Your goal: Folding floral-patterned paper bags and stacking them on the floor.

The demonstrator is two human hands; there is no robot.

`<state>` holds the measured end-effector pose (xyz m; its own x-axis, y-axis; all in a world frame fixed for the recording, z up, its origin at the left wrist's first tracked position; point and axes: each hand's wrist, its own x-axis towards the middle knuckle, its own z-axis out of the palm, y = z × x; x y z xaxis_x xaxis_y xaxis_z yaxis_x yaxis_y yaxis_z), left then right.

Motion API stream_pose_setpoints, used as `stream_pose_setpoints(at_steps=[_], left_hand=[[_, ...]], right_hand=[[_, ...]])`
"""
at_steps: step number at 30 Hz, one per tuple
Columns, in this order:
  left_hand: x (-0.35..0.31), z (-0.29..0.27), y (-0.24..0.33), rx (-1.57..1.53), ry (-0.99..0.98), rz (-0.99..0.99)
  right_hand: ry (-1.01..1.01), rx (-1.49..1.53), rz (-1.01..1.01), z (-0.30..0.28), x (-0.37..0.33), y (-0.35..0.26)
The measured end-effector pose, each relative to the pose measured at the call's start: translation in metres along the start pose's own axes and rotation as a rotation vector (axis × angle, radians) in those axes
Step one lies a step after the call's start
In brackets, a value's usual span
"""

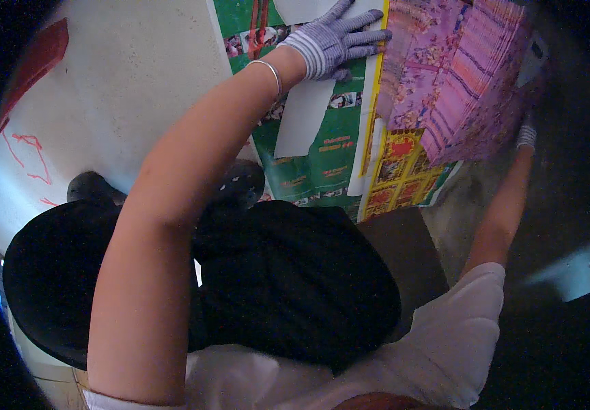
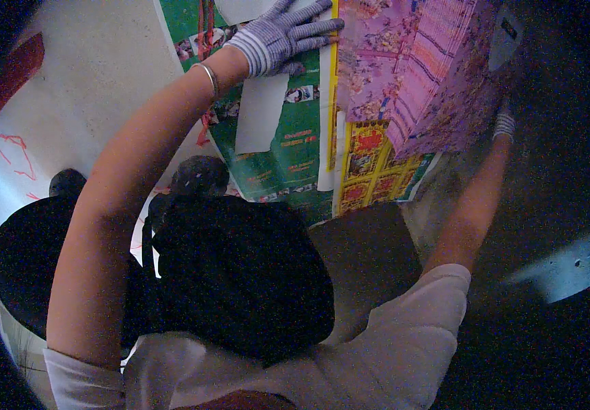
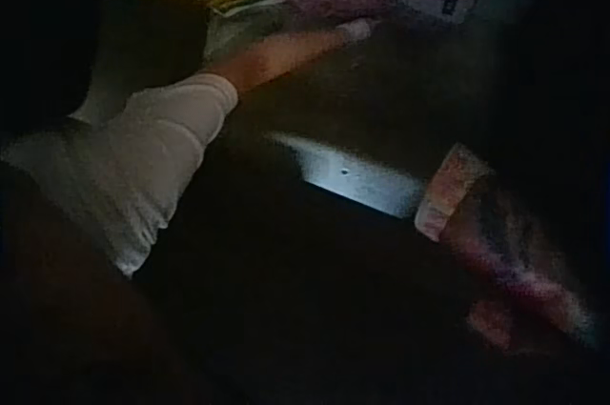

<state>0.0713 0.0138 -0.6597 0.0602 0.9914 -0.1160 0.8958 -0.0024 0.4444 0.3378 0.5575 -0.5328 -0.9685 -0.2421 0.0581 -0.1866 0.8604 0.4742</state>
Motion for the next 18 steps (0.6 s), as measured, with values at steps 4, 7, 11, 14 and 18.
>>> stream_pose_setpoints(at_steps=[4,7,11,14,18], left_hand=[[-0.016,0.024,-0.008,0.029,0.149,0.005],[-0.013,0.018,-0.009,0.014,0.056,-0.002],[-0.019,-0.004,-0.005,-0.014,-0.003,-0.007],[-0.019,-0.005,0.004,0.164,0.071,-0.055],[-0.018,0.009,0.005,0.248,-0.023,-0.138]], right_hand=[[-0.029,0.253,0.602,-0.007,0.002,-0.091],[-0.155,0.104,0.834,-0.069,-0.005,-0.145],[0.117,0.538,1.629,-0.148,-0.014,-0.261],[0.309,1.438,2.104,-0.138,-0.04,-0.299],[0.311,1.728,2.252,-0.133,0.048,-0.361]])
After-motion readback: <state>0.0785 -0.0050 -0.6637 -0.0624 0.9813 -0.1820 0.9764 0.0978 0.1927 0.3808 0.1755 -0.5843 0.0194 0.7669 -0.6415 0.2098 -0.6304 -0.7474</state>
